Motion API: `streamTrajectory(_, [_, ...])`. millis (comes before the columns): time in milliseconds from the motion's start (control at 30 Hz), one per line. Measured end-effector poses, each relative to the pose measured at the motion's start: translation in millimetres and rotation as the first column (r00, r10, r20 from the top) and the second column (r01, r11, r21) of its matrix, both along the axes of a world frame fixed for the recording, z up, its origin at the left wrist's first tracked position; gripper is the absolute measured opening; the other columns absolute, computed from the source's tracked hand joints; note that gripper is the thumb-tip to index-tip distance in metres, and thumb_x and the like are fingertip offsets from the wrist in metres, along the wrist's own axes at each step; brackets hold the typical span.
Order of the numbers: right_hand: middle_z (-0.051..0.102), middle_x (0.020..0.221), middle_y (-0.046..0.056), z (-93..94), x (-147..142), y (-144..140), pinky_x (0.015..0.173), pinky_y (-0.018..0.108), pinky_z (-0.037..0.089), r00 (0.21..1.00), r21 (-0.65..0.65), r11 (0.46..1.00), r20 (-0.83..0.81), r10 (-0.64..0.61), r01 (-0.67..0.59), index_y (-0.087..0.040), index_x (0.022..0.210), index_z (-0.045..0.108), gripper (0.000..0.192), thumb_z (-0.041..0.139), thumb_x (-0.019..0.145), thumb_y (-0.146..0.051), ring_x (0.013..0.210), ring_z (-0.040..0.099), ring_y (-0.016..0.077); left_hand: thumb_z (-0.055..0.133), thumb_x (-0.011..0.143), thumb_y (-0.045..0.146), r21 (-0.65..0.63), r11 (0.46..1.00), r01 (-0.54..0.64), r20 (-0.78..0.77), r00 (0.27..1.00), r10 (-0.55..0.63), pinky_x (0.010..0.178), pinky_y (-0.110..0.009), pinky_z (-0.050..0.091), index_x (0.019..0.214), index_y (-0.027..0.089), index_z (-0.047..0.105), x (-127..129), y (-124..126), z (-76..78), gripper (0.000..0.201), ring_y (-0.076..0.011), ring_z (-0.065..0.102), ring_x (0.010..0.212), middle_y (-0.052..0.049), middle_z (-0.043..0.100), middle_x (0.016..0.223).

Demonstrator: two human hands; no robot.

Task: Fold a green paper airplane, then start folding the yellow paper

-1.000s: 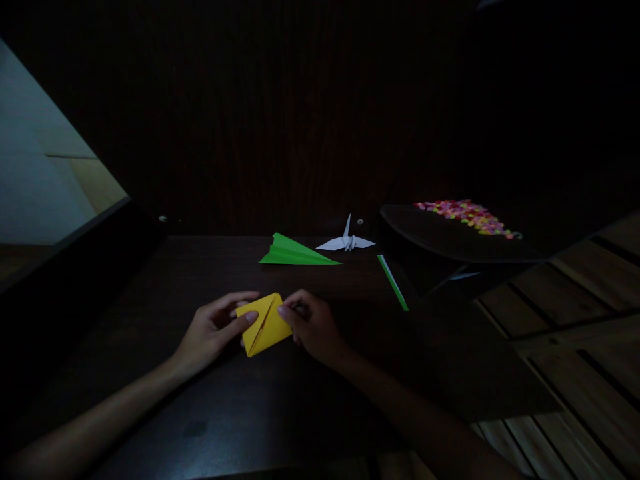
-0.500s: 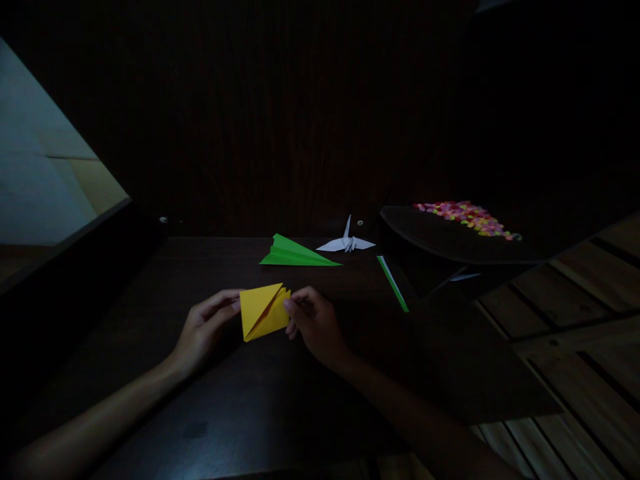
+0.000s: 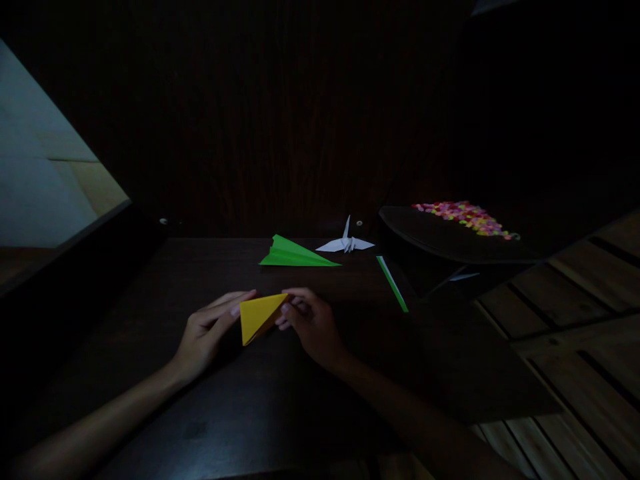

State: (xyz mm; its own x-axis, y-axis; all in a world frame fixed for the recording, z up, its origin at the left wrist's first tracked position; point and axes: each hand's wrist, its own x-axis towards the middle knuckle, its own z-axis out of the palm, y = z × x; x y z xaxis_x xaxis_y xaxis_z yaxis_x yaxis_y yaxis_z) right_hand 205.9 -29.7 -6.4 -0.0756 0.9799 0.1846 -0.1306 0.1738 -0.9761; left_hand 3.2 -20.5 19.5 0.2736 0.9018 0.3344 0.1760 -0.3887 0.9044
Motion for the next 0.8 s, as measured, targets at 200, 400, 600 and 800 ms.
streamTrajectory(200, [0.058,0.075,-0.006,-0.6,-1.0,-2.8,0.044,0.023,0.054,0.999,0.047,0.998,0.001,0.042,-0.042,-0.027,0.128,0.048,0.044,0.062,0.086,-0.028,0.048,0.064,0.0106,0.054,0.092,0.030,0.042,0.999,-0.010,-0.070,0.997,0.013,0.088,-0.033,0.053,0.109,0.018,0.073,2.4,0.1,-3.6,0.028,-0.0232,0.067,0.101,-0.010,0.070,0.115])
streamTrajectory(400, [0.063,0.060,-0.003,-1.0,1.3,-3.7,0.047,0.024,0.053,0.993,0.066,0.993,0.065,0.095,-0.099,-0.019,0.114,0.063,0.027,0.058,0.090,-0.032,0.047,0.064,0.0120,0.057,0.088,0.030,-0.020,0.998,-0.061,-0.080,0.995,0.059,0.082,-0.032,0.056,0.104,0.017,0.073,1.4,1.5,-4.4,0.026,-0.0230,0.070,0.092,-0.008,0.075,0.104])
streamTrajectory(600, [0.066,0.056,0.000,2.1,-1.2,-4.2,0.044,0.024,0.052,0.995,-0.003,0.995,-0.001,0.102,-0.102,-0.015,0.101,0.065,0.029,0.056,0.091,-0.041,0.046,0.065,0.0146,0.058,0.086,0.027,0.006,0.997,-0.076,-0.109,0.991,0.076,0.074,-0.028,0.056,0.097,0.016,0.075,1.9,3.0,-7.4,0.023,-0.0205,0.070,0.083,-0.006,0.076,0.092])
streamTrajectory(800, [0.063,0.047,-0.004,3.1,-3.9,-4.1,0.038,0.021,0.049,0.997,-0.063,0.996,0.034,0.073,-0.070,-0.016,0.089,0.061,0.024,0.063,0.085,-0.039,0.038,0.061,0.0136,0.056,0.089,0.030,0.000,0.998,-0.060,-0.165,0.985,0.059,0.074,-0.029,0.051,0.096,0.017,0.075,0.1,4.8,-8.2,0.024,-0.0200,0.065,0.079,-0.005,0.074,0.083])
